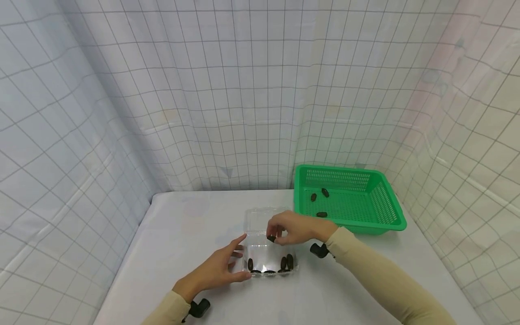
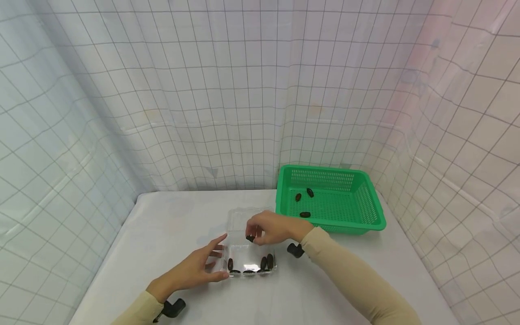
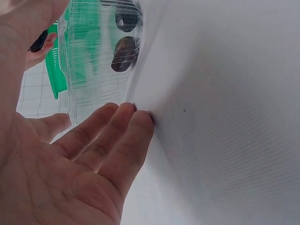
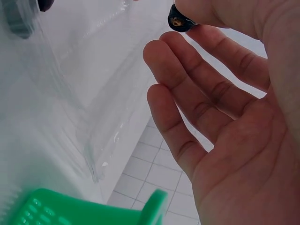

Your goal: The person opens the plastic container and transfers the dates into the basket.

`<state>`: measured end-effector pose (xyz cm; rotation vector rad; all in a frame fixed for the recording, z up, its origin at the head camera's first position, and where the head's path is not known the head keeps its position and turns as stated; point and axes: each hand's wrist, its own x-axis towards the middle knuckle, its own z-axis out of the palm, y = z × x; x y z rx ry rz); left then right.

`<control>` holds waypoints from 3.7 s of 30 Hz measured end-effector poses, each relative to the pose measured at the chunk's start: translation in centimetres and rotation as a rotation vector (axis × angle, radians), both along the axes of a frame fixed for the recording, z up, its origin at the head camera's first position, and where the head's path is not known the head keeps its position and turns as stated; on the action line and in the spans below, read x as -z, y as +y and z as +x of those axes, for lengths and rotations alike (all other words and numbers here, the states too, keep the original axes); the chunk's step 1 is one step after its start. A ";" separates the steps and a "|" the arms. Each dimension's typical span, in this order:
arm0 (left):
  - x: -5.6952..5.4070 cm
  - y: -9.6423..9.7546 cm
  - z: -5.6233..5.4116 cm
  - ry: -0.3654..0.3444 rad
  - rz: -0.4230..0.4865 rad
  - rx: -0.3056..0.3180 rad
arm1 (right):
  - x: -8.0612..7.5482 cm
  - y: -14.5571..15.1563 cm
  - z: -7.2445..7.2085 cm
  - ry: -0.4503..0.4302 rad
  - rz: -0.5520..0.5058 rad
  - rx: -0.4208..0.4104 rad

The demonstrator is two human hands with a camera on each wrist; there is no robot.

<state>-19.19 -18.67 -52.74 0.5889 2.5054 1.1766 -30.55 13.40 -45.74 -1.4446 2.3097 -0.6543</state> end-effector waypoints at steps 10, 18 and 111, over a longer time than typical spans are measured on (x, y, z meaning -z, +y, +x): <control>-0.1 0.1 0.0 -0.002 0.006 -0.007 | -1.1 1.8 -1.5 -0.010 -0.029 0.102; -0.1 0.0 0.0 -0.014 0.001 -0.014 | -2.7 3.4 -2.6 0.026 -0.048 0.162; -0.2 0.4 0.2 -0.009 -0.043 -0.008 | -3.1 9.6 -4.5 0.239 0.011 0.526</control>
